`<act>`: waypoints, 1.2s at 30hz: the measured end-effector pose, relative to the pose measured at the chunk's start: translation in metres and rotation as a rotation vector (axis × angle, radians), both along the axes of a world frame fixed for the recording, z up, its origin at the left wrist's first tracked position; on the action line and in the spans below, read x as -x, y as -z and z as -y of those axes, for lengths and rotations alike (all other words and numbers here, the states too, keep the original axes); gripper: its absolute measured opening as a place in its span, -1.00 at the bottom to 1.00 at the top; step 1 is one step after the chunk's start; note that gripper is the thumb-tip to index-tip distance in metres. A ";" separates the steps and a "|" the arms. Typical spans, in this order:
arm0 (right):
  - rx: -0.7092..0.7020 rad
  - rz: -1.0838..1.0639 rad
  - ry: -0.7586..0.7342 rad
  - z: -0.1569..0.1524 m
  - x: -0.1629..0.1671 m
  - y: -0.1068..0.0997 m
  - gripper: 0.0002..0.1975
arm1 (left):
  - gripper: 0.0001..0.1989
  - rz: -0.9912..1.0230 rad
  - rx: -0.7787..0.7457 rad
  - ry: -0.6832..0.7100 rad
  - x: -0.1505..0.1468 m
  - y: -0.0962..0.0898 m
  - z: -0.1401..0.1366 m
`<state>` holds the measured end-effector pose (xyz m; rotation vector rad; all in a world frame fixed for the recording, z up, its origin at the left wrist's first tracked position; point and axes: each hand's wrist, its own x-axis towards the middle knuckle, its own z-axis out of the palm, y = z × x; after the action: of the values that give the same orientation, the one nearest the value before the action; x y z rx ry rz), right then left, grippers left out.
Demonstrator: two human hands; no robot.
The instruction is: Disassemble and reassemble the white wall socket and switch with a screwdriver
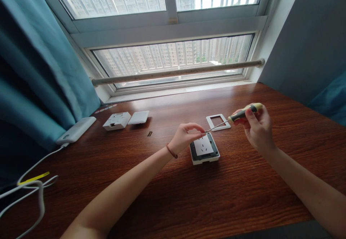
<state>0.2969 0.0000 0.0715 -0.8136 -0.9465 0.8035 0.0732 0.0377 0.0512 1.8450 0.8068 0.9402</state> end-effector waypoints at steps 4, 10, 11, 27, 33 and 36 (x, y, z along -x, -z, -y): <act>-0.003 0.001 -0.002 0.001 0.001 0.001 -0.74 | -0.83 0.007 0.003 0.002 0.001 0.001 0.000; -0.095 0.145 -0.141 0.004 -0.002 -0.018 -0.71 | -0.83 -0.036 -0.047 -0.022 0.000 0.003 -0.002; -0.110 0.191 -0.181 0.003 -0.002 -0.027 -0.71 | -0.83 -0.039 -0.057 -0.027 -0.001 0.002 -0.003; -0.165 1.062 0.191 -0.009 0.034 -0.070 -0.67 | -0.92 -0.332 -0.190 0.011 -0.018 0.011 -0.014; -0.134 1.060 0.155 -0.012 0.030 -0.067 -0.67 | -0.93 -0.408 -0.191 0.051 -0.018 0.011 -0.013; -0.145 1.088 0.160 -0.011 0.031 -0.066 -0.69 | -0.92 -0.420 -0.200 0.065 -0.017 0.011 -0.012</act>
<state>0.2659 0.0114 0.1374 -1.1973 -1.8340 0.0836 0.0900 0.0498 0.0399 2.2718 0.9209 0.6148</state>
